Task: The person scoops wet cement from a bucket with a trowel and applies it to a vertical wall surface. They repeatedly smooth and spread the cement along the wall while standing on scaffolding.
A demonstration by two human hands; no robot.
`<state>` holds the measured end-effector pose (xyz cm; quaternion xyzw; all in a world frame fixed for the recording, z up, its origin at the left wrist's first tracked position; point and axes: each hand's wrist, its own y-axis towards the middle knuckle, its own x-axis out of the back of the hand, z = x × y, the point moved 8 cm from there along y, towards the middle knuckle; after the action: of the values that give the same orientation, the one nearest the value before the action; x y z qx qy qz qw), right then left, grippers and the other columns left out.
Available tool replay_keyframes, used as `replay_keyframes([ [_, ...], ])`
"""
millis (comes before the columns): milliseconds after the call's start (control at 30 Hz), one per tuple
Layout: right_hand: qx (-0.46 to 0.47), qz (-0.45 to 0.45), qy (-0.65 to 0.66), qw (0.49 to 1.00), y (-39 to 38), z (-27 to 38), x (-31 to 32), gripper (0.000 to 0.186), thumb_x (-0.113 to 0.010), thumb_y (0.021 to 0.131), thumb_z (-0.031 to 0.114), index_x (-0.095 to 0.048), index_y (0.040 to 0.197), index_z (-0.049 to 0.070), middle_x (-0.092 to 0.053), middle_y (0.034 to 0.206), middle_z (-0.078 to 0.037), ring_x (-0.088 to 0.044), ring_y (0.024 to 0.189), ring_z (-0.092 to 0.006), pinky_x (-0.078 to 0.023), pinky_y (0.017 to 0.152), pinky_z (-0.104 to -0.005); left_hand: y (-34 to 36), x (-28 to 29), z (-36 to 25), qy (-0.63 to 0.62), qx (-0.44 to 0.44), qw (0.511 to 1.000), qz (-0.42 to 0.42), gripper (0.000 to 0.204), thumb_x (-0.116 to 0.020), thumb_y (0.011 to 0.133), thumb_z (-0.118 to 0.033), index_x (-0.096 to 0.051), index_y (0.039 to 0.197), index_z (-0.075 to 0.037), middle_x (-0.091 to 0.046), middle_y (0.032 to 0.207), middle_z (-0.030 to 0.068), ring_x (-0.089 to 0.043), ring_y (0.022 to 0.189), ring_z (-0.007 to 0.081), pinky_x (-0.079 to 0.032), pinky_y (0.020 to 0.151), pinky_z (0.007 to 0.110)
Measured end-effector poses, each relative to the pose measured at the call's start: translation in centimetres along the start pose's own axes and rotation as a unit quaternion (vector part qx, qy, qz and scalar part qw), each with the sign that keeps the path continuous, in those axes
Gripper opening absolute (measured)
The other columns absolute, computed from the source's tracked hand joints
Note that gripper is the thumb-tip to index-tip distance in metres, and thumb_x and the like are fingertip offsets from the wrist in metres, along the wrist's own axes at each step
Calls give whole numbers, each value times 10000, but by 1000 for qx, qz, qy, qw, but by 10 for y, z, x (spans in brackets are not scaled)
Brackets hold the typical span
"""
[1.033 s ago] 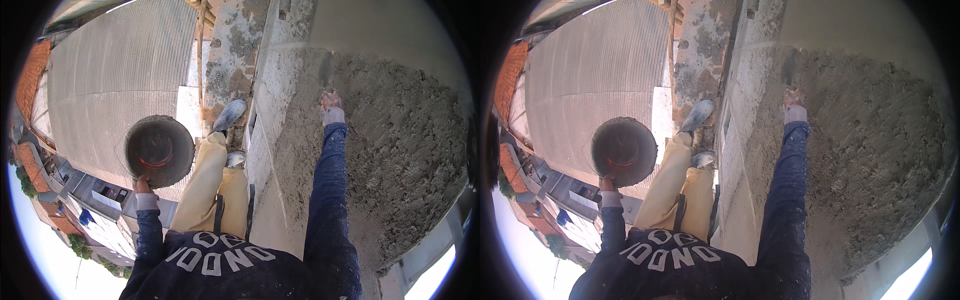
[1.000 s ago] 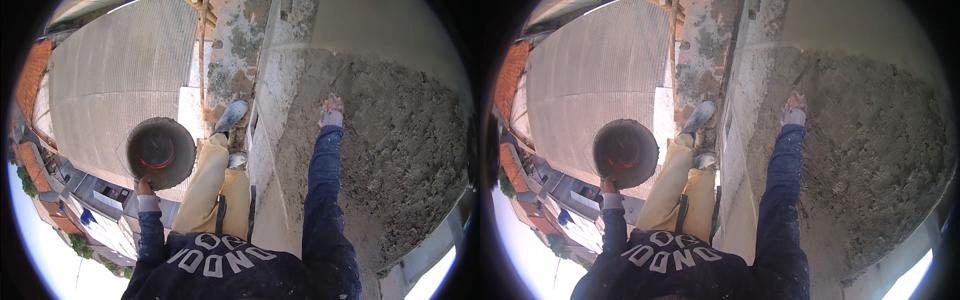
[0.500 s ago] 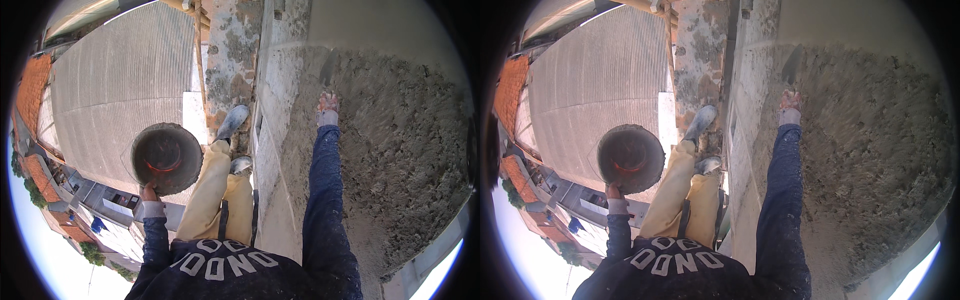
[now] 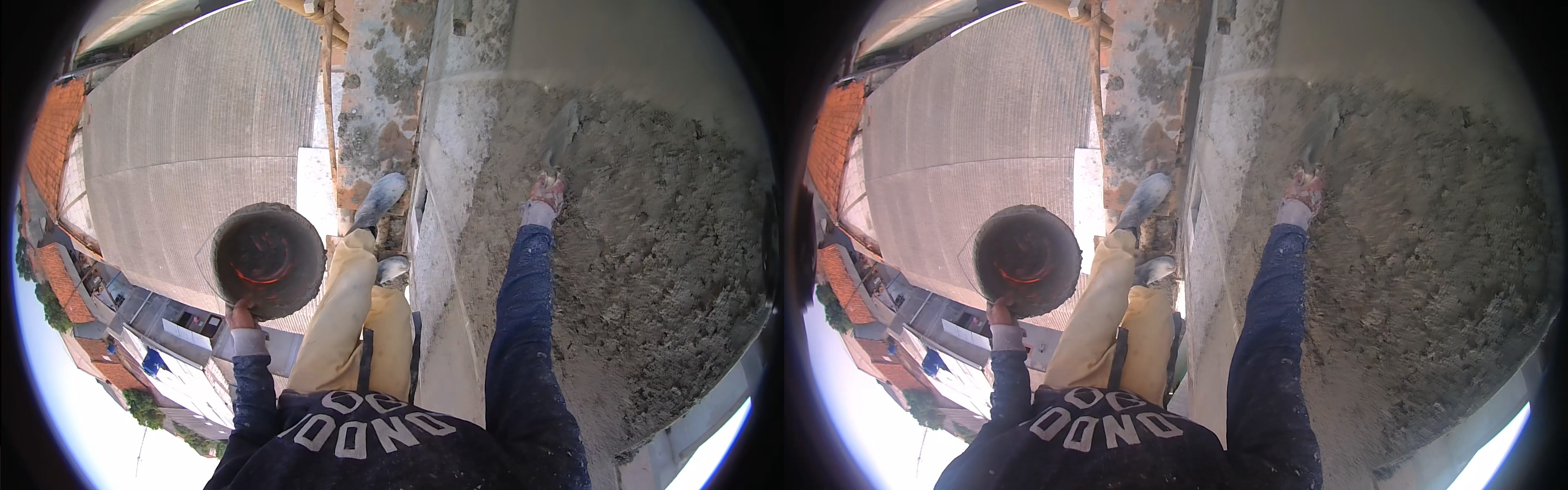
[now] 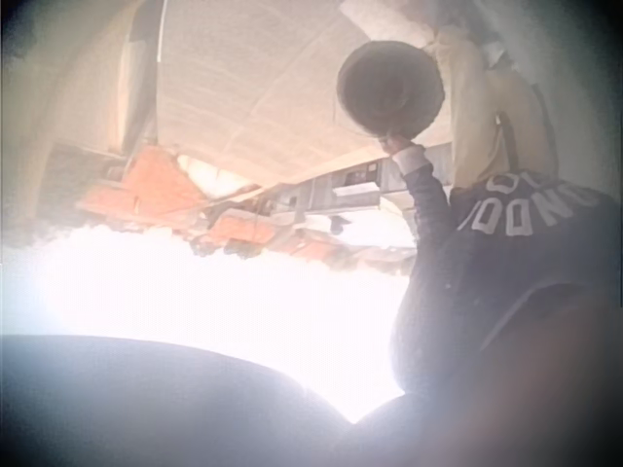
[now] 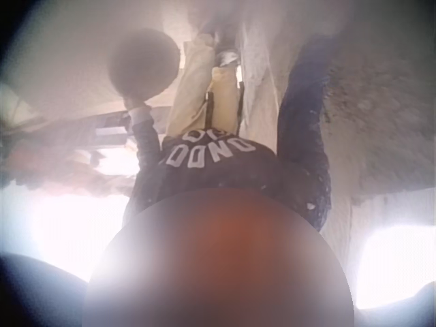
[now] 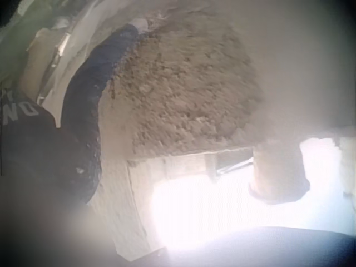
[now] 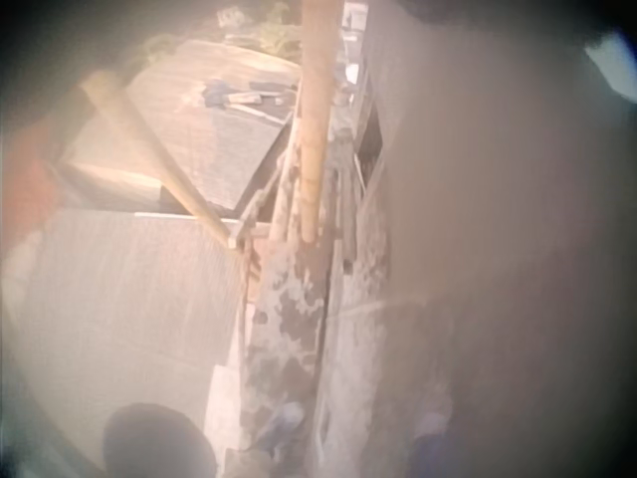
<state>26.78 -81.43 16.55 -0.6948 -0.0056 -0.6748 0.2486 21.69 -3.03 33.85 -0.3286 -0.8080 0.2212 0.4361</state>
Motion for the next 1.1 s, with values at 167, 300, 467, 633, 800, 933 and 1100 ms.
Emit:
replay_keyframes([
  [167, 154, -80, -75, 982, -90, 50, 60, 563, -595, 856, 409, -491, 1277, 50, -581, 1183, -200, -554, 1101, -355, -447, 924, -422, 6, 0, 10, -34, 2, 999, -2, 157, -543, 677, -29, -593, 816, 24, -598, 761, 94, -581, 639, 214, -487, 595, 328],
  [300, 348, 88, -6, 933, -159, 97, 121, 516, -579, 886, 368, -467, 1300, 82, -627, 1078, -160, -635, 920, -301, -518, 759, -402, 10, -2, 19, -1, 25, 1000, -1, 151, -540, 682, -45, -584, 808, 26, -591, 756, 97, -579, 641, 216, -490, 599, 334],
  [467, 52, 582, 364, 725, -132, 112, 91, 472, -557, 914, 234, -411, 1336, 78, -603, 807, -88, -526, 501, -132, -443, 441, -292, 9, -21, 12, -40, 5, 999, 37, 190, -545, 677, -60, -588, 848, 11, -595, 806, 98, -577, 667, 211, -488, 584, 334],
  [633, -29, 214, 198, 956, -57, 55, 31, 544, -523, 926, 265, -315, 1398, 93, -613, 872, -107, -554, 567, -163, -454, 471, -326, -8, -21, -2, -48, -28, 998, -11, 146, -536, 638, -33, -582, 775, -13, -592, 735, 61, -528, 586, 167, -443, 532, 290],
  [800, 158, 139, 120, 970, -123, 39, -6, 553, -570, 874, 291, -385, 1328, 37, -634, 963, -168, -654, 776, -262, -525, 642, -370, 0, -24, 12, -14, 39, 999, 19, 198, -559, 641, -32, -593, 836, -25, -592, 741, 54, -529, 572, 162, -450, 516, 297],
  [933, 132, 38, 108, 985, -110, 45, -10, 654, -623, 811, 298, -378, 1320, -31, -604, 1071, -225, -612, 974, -373, -487, 853, -403, 14, -22, 10, -27, -11, 1000, -5, 235, -544, 647, -27, -580, 880, -27, -581, 729, 55, -537, 572, 172, -462, 523, 304],
  [1100, -59, 187, 142, 970, -46, 51, -47, 640, -599, 823, 292, -349, 1337, 4, -556, 1182, -235, -580, 1058, -375, -486, 846, -413, 15, -35, 1, -9, -15, 1000, 10, 263, -528, 652, -24, -585, 909, -27, -605, 746, 66, -553, 583, 169, -469, 528, 291],
])
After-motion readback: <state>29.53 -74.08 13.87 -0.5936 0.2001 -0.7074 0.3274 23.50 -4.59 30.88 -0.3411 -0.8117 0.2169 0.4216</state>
